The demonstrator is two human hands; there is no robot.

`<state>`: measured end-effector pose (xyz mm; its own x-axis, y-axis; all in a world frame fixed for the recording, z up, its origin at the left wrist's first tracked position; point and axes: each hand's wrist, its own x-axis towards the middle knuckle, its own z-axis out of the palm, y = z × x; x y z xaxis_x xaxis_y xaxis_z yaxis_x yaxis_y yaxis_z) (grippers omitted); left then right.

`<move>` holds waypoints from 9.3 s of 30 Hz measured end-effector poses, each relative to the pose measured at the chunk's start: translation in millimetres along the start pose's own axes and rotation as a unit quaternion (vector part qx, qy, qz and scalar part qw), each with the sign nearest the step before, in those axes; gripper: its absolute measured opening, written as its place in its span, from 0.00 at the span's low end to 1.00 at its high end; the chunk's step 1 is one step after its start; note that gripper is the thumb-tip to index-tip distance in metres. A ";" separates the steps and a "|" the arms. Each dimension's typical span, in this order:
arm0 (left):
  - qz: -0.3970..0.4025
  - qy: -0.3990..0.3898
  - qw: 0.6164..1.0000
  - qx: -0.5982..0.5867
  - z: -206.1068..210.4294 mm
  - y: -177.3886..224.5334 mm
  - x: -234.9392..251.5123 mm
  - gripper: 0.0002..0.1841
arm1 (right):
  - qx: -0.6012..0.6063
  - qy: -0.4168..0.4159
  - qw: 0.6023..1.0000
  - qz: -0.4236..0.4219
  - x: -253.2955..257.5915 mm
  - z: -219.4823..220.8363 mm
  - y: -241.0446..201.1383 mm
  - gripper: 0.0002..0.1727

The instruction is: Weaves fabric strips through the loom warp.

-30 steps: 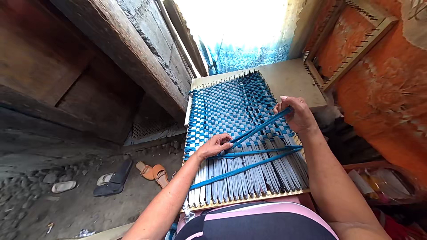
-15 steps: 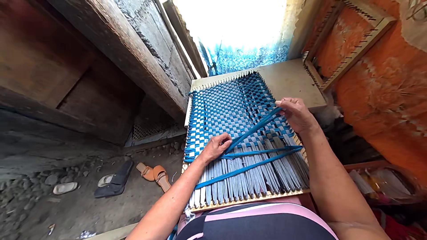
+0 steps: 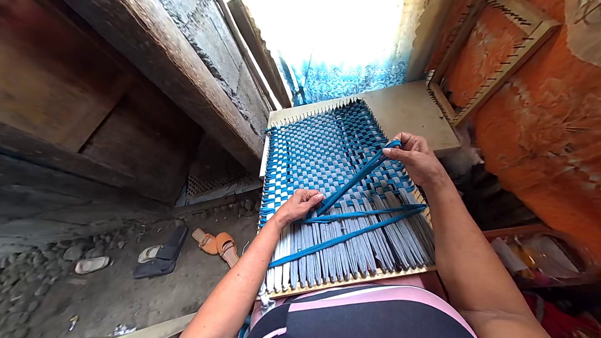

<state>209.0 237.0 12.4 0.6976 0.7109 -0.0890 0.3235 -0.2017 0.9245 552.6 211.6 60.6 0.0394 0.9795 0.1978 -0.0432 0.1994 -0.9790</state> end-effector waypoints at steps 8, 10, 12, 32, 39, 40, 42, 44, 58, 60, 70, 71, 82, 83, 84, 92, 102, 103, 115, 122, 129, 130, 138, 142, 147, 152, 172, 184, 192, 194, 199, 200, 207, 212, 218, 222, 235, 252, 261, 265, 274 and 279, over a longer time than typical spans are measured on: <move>-0.060 -0.039 0.995 -0.068 0.2 2.0 3.9 0.09 | 0.008 -0.009 1.000 -0.014 0.0 1.3 -0.4 0.07; -0.059 -0.055 0.995 -0.064 -0.4 3.3 2.8 0.08 | 0.008 -0.006 1.000 -0.011 -0.1 1.9 -0.9 0.07; -0.059 -0.069 0.994 -0.057 0.7 6.6 2.0 0.08 | 0.005 -0.008 1.000 -0.010 0.5 2.7 -1.0 0.07; -0.074 0.084 0.990 -0.086 12.0 -9.8 -1.2 0.04 | -0.456 -0.355 0.807 0.119 -28.1 142.6 30.2 0.15; -0.094 0.079 0.988 -0.089 13.1 -3.5 -5.4 0.05 | -0.552 -0.360 0.729 0.184 -31.6 167.6 16.6 0.19; -0.097 0.079 0.988 -0.092 13.0 -2.2 -5.6 0.04 | -0.562 -0.366 0.718 0.188 -32.5 170.5 14.8 0.21; -0.105 0.080 0.986 -0.098 14.1 -0.1 -6.3 0.04 | -0.585 -0.379 0.690 0.193 -35.9 176.9 12.7 0.24; -0.111 0.077 0.985 -0.104 16.0 -0.1 -7.4 0.05 | -0.606 -0.384 0.670 0.191 -40.2 182.0 14.3 0.25; -0.199 -0.072 0.938 0.275 42.9 19.3 -11.5 0.15 | -0.322 -0.201 0.873 0.308 -43.7 144.1 50.5 0.15; -0.228 -0.070 0.916 0.321 51.9 30.1 -15.0 0.15 | -0.279 -0.168 0.888 0.326 -46.4 146.9 49.9 0.12; -0.159 -0.067 0.955 0.243 39.6 12.6 -22.6 0.15 | -0.149 -0.079 0.915 0.366 -60.3 154.8 37.1 0.09; -0.161 -0.071 0.952 0.252 41.1 12.4 -23.6 0.16 | -0.155 -0.085 0.914 0.366 -62.2 153.5 36.9 0.06; -0.117 -0.100 0.964 0.215 36.7 -3.0 -25.7 0.15 | -0.475 -0.384 0.765 0.203 -58.9 147.1 26.8 0.23; -0.107 -0.101 0.968 0.202 35.0 -6.1 -26.1 0.15 | -0.512 -0.406 0.728 0.206 -56.6 150.7 20.9 0.23; -0.097 -0.104 0.971 0.191 33.2 -8.8 -26.4 0.14 | -0.540 -0.422 0.698 0.209 -55.0 154.3 16.5 0.23; -0.057 -0.106 0.975 0.187 27.6 -12.9 -27.1 0.12 | -0.552 -0.447 0.680 0.183 -38.5 163.9 10.8 0.18; -0.033 -0.076 0.986 0.143 29.2 -15.9 -28.6 0.10 | -0.619 -0.399 0.673 0.061 -82.6 187.5 -19.9 0.14; -0.030 -0.074 0.988 0.134 27.8 -14.7 -28.0 0.10 | -0.630 -0.405 0.661 0.031 -79.0 184.9 -24.2 0.14; -0.079 -0.062 0.977 0.186 32.8 -9.2 -29.8 0.13 | -0.697 -0.480 0.508 -0.163 -5.2 193.7 3.3 0.27; -0.100 -0.059 0.977 0.181 37.0 -12.0 -28.1 0.12 | -0.627 -0.493 0.603 -0.034 -35.8 175.4 -6.8 0.11; -0.102 -0.075 0.982 0.140 36.1 -8.3 -27.4 0.13 | -0.495 -0.299 0.811 0.088 -49.6 126.5 36.6 0.12; -0.103 -0.074 0.982 0.139 36.1 -8.6 -27.6 0.13 | -0.491 -0.280 0.820 0.090 -52.5 126.2 37.2 0.15; -0.082 -0.087 0.982 0.146 30.8 -14.0 -26.9 0.12 | -0.602 -0.340 0.722 0.023 -49.6 148.8 35.3 0.15; -0.102 -0.074 0.973 0.193 35.5 -10.6 -26.6 0.13 | -0.622 -0.357 0.696 0.015 -61.5 175.9 26.2 0.13; -0.098 -0.048 0.980 0.165 33.0 -6.5 -30.6 0.12 | -0.503 -0.276 0.810 0.122 -55.9 156.2 10.7 0.12; -0.103 -0.004 0.988 0.118 34.4 -5.6 -30.6 0.12 | -0.068 -0.191 0.969 0.142 -62.7 103.0 16.3 0.06; -0.120 0.036 0.954 0.271 43.9 22.7 -25.8 0.13 | 0.080 -0.028 0.961 0.264 -9.8 3.4 20.9 0.15; -0.082 -0.018 0.996 -0.019 -9.0 -24.1 -0.3 0.07 | 0.017 0.105 0.970 0.220 -17.4 -0.4 25.6 0.16; 0.040 0.045 0.968 0.244 19.6 -17.5 -10.2 0.08 | 0.026 0.134 0.963 0.232 -15.5 1.3 24.7 0.18; 0.100 0.104 0.950 0.278 27.6 -29.0 -9.1 0.09 | 0.023 0.169 0.963 0.208 -15.2 0.7 24.3 0.20; -0.007 0.027 0.997 0.072 -15.4 -20.5 -11.8 0.09 | 0.059 0.186 0.963 0.188 -20.6 -0.6 23.3 0.20; -0.029 0.028 0.998 0.041 -23.6 -19.7 -15.4 0.10 | 0.061 0.176 0.963 0.196 -22.9 -2.7 24.1 0.19; 0.006 -0.025 0.955 0.297 12.3 8.2 -78.6 0.17 | -0.012 0.081 0.968 0.237 -29.0 -19.7 15.8 0.14; 0.040 0.016 0.931 0.362 32.6 23.3 -110.1 0.17 | 0.031 0.022 0.970 0.240 -30.1 -19.9 -4.0 0.15; 0.080 0.137 0.955 0.251 25.3 40.8 -61.4 0.14 | 0.007 -0.011 0.986 0.168 -41.4 -3.1 -41.8 0.10; 0.133 0.153 0.955 0.219 34.4 73.1 -20.4 0.14 | -0.097 -0.033 0.988 0.118 -46.6 14.5 -77.3 0.04; 0.133 0.061 0.969 0.197 2.1 183.8 -13.1 0.09 | -0.298 -0.231 0.924 -0.070 -28.9 86.3 -133.2 0.03; 0.082 0.018 0.996 0.031 -9.5 168.5 -6.1 0.06 | -0.454 0.141 0.732 -0.489 -32.4 120.2 -66.2 0.08; 0.056 0.107 0.992 -0.043 -21.1 168.4 -8.5 0.12 | -0.330 -0.105 0.931 -0.119 -31.5 104.2 -37.1 0.18; 0.061 0.174 0.982 -0.035 -23.4 162.7 -12.3 0.11 | -0.371 -0.215 0.900 0.078 -38.5 98.2 9.5 0.19; 0.141 0.183 0.957 -0.174 -7.3 125.1 -28.3 0.14 | -0.419 -0.226 0.855 0.206 -66.8 113.7 15.4 0.14; 0.155 0.249 0.950 -0.108 -4.1 102.2 -25.7 0.13 | -0.527 -0.258 0.781 0.214 -72.7 140.3 5.0 0.20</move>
<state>221.5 200.8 110.7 0.3306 0.8815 0.3371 -0.0251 -0.3489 0.9368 409.5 145.6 48.4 -0.1724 0.8859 -0.4307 0.9142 -0.0189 -0.4047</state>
